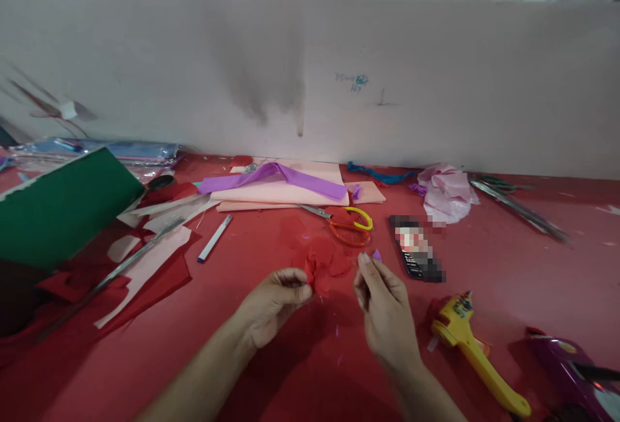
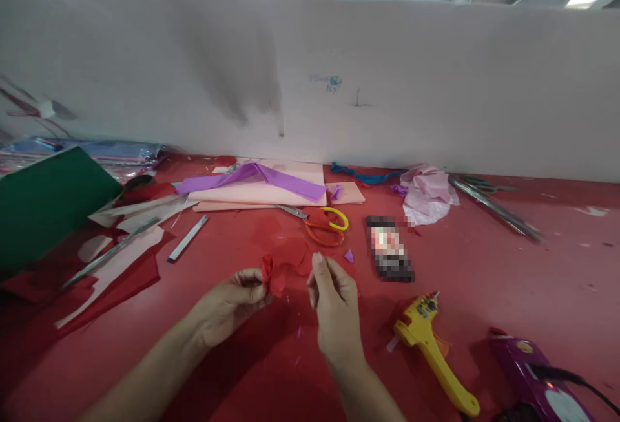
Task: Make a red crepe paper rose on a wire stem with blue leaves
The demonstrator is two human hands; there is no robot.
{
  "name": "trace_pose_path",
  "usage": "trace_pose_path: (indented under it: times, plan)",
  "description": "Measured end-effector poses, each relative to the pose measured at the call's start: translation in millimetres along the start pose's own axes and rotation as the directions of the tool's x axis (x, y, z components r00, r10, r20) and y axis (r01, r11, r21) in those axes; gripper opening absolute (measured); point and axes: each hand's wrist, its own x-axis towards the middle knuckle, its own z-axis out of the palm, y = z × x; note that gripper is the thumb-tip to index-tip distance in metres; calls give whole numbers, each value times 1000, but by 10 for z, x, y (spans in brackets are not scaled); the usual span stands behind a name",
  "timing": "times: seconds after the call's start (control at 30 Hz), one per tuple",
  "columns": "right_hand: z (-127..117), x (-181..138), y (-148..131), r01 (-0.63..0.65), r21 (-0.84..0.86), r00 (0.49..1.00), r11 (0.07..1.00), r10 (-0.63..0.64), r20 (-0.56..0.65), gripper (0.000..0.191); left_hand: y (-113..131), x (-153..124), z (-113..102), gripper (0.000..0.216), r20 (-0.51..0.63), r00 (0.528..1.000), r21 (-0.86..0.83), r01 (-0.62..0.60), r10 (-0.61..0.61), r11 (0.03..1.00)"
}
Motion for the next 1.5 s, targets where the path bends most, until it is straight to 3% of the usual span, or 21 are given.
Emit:
trace_pose_path:
  times: [0.07, 0.2, 0.33, 0.43, 0.73, 1.17, 1.37, 1.5]
  plan:
    - [0, 31, -7, -65, 46, 998, 997, 64, 16, 39, 3, -1, -2, 33, 26, 999, 1, 20, -20, 1000]
    - [-10, 85, 2, -178, 70, 969, 982, 162, 184, 25, 14, -12, 7, 32, 94, 995, 6, 41, -42, 999]
    - [-11, 92, 2, -337, -81, 891, 938, 345, 294, 42, 1, -20, 4, 29, 161, 985, 76, 50, -62, 996]
    - [1, 76, -18, -399, -115, 839, 910, 413, 354, 47, -28, -13, -11, 28, 202, 976, 134, 59, -85, 989]
    - [28, 75, -39, -342, -72, 869, 937, 345, 355, 10, -33, -22, 15, 29, 171, 975, 199, 107, -142, 974]
    - [18, 74, -14, -312, 24, 908, 950, 290, 304, 9, -20, -15, 22, 29, 156, 971, 205, 148, -181, 968]
    - [-27, 128, -13, -246, 210, 966, 946, 222, 131, 12, 1, -21, 7, 29, 185, 976, 153, 89, -117, 984]
    - [-13, 146, -5, -205, 291, 978, 934, 184, 100, 18, 6, -2, -38, 28, 219, 975, 34, 37, -43, 999]
